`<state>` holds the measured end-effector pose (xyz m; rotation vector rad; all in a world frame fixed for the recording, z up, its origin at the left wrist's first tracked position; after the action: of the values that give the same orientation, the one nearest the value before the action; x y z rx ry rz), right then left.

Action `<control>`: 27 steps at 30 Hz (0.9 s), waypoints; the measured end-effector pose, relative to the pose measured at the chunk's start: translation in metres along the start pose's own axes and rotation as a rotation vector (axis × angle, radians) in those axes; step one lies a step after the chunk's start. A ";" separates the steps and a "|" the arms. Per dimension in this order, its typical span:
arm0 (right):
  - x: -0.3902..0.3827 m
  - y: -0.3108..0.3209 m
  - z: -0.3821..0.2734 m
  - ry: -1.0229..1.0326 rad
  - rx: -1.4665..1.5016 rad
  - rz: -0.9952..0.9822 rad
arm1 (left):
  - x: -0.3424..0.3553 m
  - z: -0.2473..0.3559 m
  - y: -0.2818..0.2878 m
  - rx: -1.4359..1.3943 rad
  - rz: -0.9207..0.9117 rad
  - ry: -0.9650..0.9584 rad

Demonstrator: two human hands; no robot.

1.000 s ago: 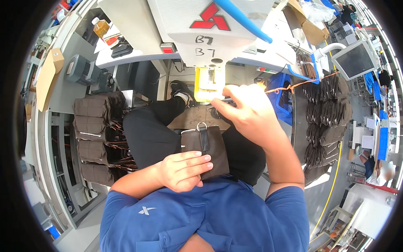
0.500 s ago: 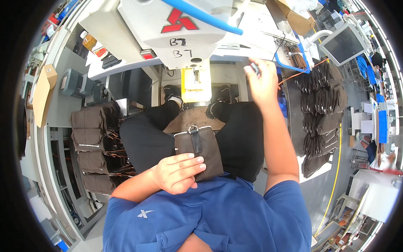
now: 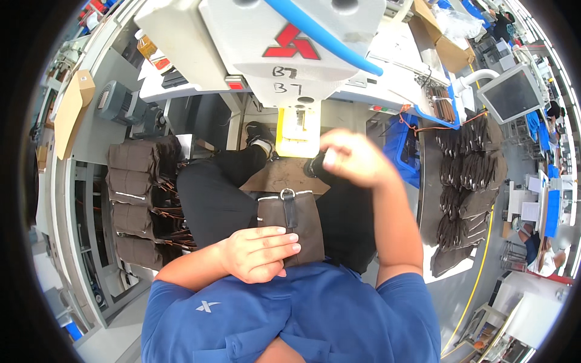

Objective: Sewing and assembling components onto leather pouches using an industrial sewing machine.

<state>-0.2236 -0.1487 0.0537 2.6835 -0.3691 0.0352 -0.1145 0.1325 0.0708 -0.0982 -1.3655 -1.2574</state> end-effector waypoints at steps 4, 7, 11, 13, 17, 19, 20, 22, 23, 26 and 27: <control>-0.013 -0.063 -0.043 0.089 0.324 -0.402 | 0.001 -0.011 0.020 -0.255 -0.015 0.177; -0.013 -0.072 -0.075 0.163 0.206 -0.254 | 0.026 -0.030 0.052 -0.249 0.107 0.592; -0.019 -0.089 -0.091 0.221 0.062 -0.136 | 0.046 -0.043 0.056 -0.247 -0.264 0.788; -0.020 -0.089 -0.089 0.216 0.052 -0.137 | 0.045 -0.038 0.058 -0.213 -0.364 0.830; -0.024 -0.087 -0.038 0.227 -0.015 -0.359 | 0.040 -0.034 0.083 -0.164 -0.124 0.782; -0.025 -0.080 -0.028 0.182 -0.083 -0.397 | 0.031 -0.038 0.107 -0.221 -0.027 0.791; -0.026 -0.078 -0.031 0.186 -0.078 -0.400 | 0.026 -0.040 0.117 -0.239 0.023 0.792; -0.030 -0.076 -0.039 0.294 -0.294 -0.207 | 0.016 -0.049 0.126 -0.051 -0.023 0.818; -0.031 -0.076 -0.046 0.306 -0.313 -0.187 | 0.005 -0.057 0.123 0.063 0.004 0.915; -0.035 -0.081 -0.076 0.370 -0.399 -0.090 | -0.042 -0.082 0.102 0.109 -0.040 1.046; -0.038 -0.085 -0.083 0.405 -0.482 -0.167 | -0.054 -0.086 0.095 0.049 -0.267 1.242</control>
<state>-0.2349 -0.0303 0.0910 2.1524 -0.0170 0.3821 0.0235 0.1447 0.0599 0.8013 -0.3142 -1.1381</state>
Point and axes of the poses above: each hand's wrist, its own x-axis towards the middle knuckle, its own y-axis out of the back of the hand, z = x × y, the point moved 2 cm from there along x, towards the middle knuckle, and after that the axes turned 1 degree about z, right-handed, at the moved point
